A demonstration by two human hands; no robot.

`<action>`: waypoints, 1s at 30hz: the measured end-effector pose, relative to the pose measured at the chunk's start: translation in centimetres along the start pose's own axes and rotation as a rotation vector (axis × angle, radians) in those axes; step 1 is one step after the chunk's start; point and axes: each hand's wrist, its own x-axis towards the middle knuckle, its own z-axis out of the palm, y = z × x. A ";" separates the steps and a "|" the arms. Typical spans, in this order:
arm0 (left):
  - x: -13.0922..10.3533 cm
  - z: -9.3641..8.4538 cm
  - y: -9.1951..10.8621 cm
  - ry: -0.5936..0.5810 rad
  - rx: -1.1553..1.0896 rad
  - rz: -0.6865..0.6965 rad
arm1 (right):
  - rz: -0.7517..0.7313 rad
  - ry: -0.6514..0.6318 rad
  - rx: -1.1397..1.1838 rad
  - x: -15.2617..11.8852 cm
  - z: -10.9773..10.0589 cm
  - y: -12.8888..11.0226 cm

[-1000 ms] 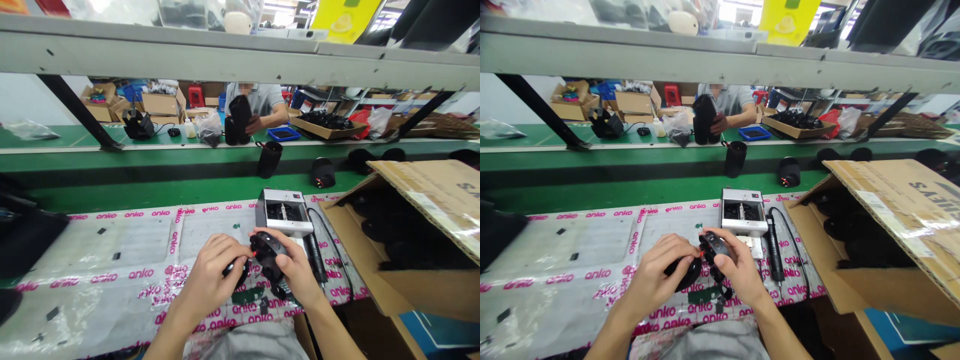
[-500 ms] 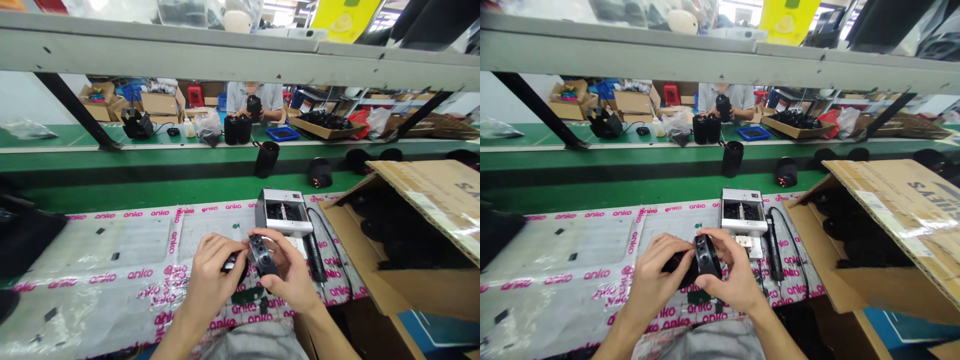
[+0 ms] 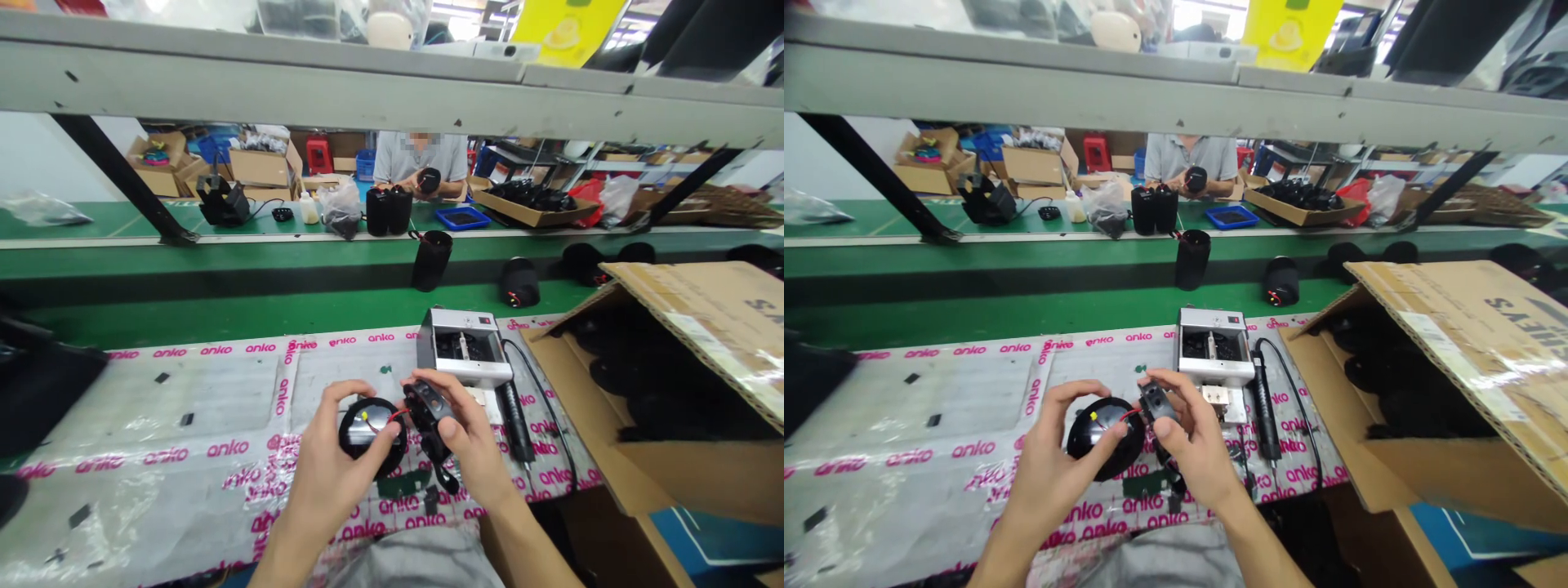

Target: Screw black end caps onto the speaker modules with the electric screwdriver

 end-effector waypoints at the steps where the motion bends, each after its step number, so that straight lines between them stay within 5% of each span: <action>1: -0.5 -0.1 -0.3 0.033 -0.007 -0.035 | 0.006 0.015 -0.018 -0.1 -0.1 0.2; 5: -1.6 0.1 -0.8 0.114 -0.007 0.091 | 0.065 0.025 -0.030 0.0 -0.2 0.9; 10: -0.9 0.8 0.1 0.032 0.003 0.344 | 0.062 -0.051 -0.121 0.4 0.0 -0.2; 19: -0.5 1.2 1.0 0.091 -0.023 0.234 | 0.029 -0.253 -0.238 -0.3 -1.2 -2.4; 30: -1.2 -0.5 -1.0 -0.059 -0.062 0.056 | 0.177 -0.178 -0.224 -0.1 0.9 -2.9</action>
